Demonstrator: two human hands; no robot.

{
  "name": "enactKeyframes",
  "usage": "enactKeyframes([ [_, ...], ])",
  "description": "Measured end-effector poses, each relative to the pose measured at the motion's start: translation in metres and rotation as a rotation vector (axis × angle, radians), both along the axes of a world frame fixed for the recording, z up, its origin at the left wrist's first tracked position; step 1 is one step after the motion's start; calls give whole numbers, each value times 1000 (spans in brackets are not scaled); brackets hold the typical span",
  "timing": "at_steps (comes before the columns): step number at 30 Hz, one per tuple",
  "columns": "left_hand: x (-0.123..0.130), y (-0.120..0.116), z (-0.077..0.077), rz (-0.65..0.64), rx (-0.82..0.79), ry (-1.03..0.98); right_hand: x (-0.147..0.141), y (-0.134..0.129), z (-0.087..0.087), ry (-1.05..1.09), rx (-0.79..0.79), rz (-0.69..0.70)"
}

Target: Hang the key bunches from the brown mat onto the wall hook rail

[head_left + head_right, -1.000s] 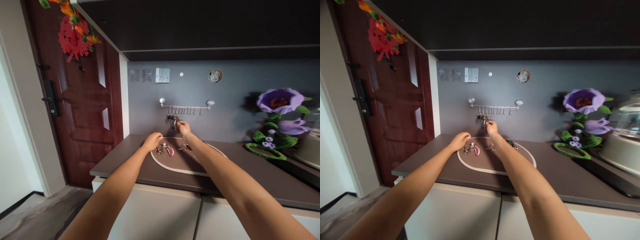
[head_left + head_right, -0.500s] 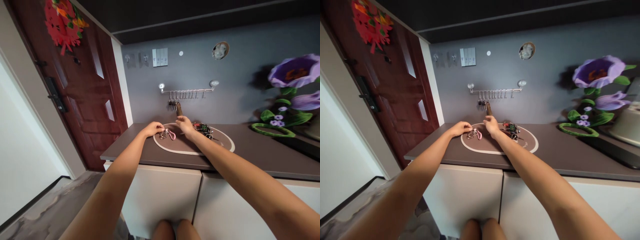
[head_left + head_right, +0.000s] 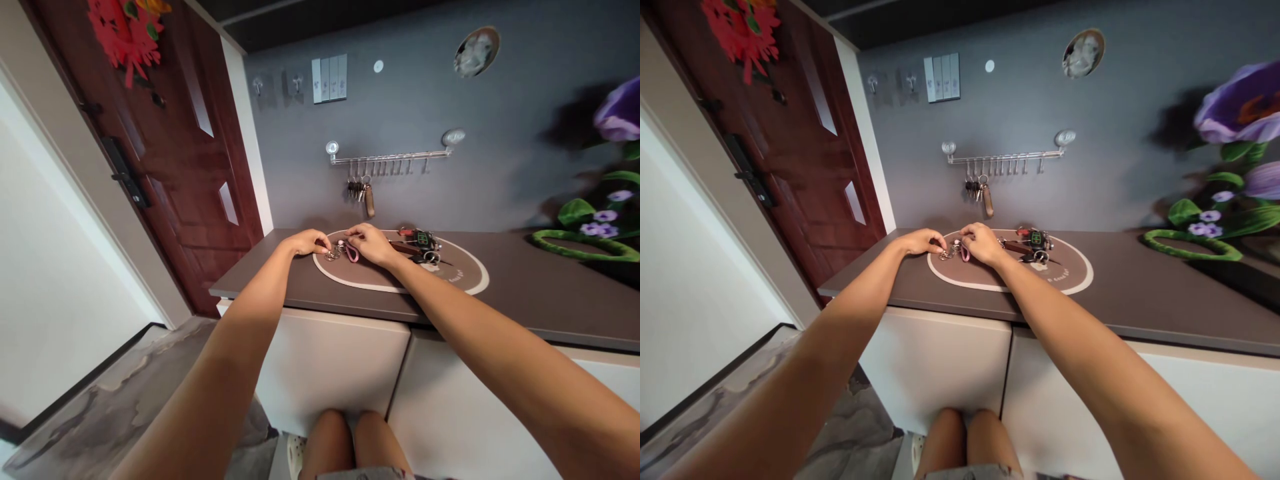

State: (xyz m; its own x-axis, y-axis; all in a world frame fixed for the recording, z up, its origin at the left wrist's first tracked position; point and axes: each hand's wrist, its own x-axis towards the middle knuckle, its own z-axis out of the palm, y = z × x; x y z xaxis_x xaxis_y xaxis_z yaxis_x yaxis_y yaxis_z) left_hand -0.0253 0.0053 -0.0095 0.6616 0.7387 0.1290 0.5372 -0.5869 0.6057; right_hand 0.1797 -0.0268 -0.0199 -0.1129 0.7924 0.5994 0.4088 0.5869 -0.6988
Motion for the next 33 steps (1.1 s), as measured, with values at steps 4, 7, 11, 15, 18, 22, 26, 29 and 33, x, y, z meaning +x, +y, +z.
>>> enactKeyframes([
  [4, 0, 2, -1, 13, 60, 51, -3, -3, 0, -127, 0, -20],
  [7, 0, 2, 0, 16, 74, 62, -3, -4, 1, -282, -5, -66],
  [11, 2, 1, 0, 44, 57, 13, -2, -2, 0, -378, 11, -108],
  [15, 4, 0, -1, 59, 43, -76, -1, 0, -2, -395, 17, -105],
  [18, 6, -2, 0, 83, 15, -173, -2, -1, -1, -389, 16, -93],
  [22, 9, -2, 0, 86, -61, -360, -3, -4, 2, -405, 47, -74],
  [26, 13, -1, 0, 75, -114, -507, -3, -5, 4, -390, 67, -72],
  [29, 17, -3, 1, 107, -109, -592, -4, -5, 4, -352, 73, -76],
  [33, 23, -8, 5, 126, -137, -691, -7, -5, 5, -299, 81, -63],
])
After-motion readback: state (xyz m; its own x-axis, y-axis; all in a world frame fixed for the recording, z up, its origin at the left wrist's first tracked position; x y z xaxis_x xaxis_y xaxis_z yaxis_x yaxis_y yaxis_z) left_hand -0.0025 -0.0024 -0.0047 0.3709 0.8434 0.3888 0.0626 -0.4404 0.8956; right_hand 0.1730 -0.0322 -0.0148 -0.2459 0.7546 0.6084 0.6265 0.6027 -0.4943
